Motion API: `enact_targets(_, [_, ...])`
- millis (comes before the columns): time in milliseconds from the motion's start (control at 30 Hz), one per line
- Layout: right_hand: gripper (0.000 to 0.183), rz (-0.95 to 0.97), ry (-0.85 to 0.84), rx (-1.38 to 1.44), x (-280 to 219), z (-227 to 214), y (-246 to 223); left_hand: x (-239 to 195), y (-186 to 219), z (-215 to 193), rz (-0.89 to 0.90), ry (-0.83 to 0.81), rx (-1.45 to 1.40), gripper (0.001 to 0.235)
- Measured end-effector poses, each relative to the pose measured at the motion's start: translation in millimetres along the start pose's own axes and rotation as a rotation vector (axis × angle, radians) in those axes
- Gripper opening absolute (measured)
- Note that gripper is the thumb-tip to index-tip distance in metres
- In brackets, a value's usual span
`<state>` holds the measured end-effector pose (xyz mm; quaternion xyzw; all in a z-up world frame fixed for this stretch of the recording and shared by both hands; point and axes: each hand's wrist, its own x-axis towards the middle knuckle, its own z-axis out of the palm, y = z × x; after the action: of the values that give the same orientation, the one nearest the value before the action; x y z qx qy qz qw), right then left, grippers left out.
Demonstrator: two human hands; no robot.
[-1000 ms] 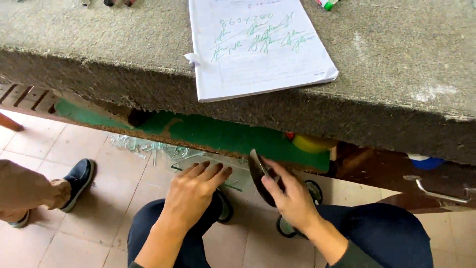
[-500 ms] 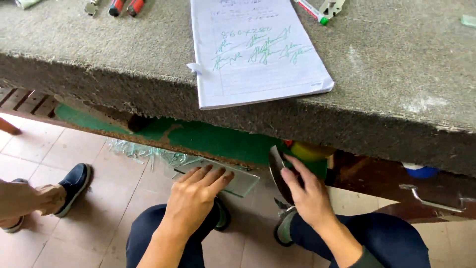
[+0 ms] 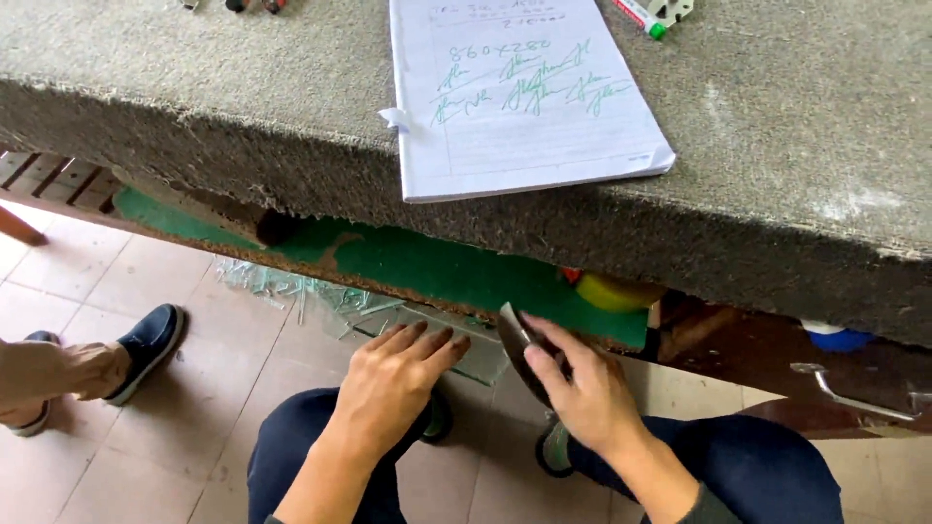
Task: The person sits on the floor and uses a handheld polishing tool to smooth the edges of a rectangular glass pane. They hold the glass with one hand and move the tool along the edges repeatedly. A second person is visible in the background handling other glass pieces on a workbench.
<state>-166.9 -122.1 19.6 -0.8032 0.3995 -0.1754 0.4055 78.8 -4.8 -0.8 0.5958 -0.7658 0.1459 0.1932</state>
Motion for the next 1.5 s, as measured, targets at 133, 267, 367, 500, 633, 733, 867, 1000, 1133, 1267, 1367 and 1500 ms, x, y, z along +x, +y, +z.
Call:
enact_targets(133, [0.06, -0.128, 0.035, 0.032, -9.9, -7.8, -6.5, 4.2, 0.7, 4.1, -0.069, -0.011, -0.038, 0.042])
enact_targets(267, [0.062, -0.357, 0.0, 0.117, -16.7, -2.8, -22.0, 2.8, -0.9, 6.7, -0.049, -0.03, -0.008, 0.038])
enact_targets(367, [0.062, 0.052, -0.033, 0.005, 7.3, 1.2, 7.4, -0.2, 1.0, 0.7, -0.071, -0.009, -0.007, 0.041])
enact_targets(500, [0.06, -0.121, 0.018, 0.001, -5.9, -6.1, -1.6, 1.8, 0.9, 3.3, -0.142, -0.008, -0.014, 0.053])
enact_targets(633, [0.06, -0.216, -0.005, 0.153, -11.6, 3.1, -1.3, -0.1, 3.8, 2.7, -0.145, -0.068, -0.064, 0.055])
enact_targets(733, [0.055, 0.007, 0.031, 0.036, 4.6, -5.8, 16.0, 0.9, 3.3, -2.0, -0.15, -0.01, -0.064, 0.058])
enact_targets(867, [0.06, 0.222, 0.249, -0.048, 13.4, -32.5, 30.7, 7.1, -4.7, 11.0, -0.132, -0.127, 0.068, 0.065])
enact_targets(1000, [0.063, 0.278, 0.376, -0.034, 13.6, -52.1, 21.4, 44.9, -14.0, 35.1, -0.108, -0.185, 0.208, 0.037])
enact_targets(1133, [0.073, 0.358, 0.327, -0.001, 18.5, -55.8, 41.1, 96.6, -24.4, 73.3, -0.1, -0.385, 0.322, 0.042])
enact_targets(1267, [0.076, 0.371, 0.284, 0.001, 19.9, -58.1, 52.4, 103.0, -47.2, 115.6, -0.084, -0.135, 0.296, 0.028])
enact_targets(1367, [0.071, 0.418, 0.281, 0.049, 18.5, -64.6, 47.4, 99.3, -67.6, 101.4, -0.228, -0.186, 0.228, 0.026])
enact_targets(1500, [0.075, 0.406, 0.273, 0.049, 21.2, -60.4, 47.9, 85.9, -94.5, 67.5, -0.539, -0.273, 0.075, 0.056])
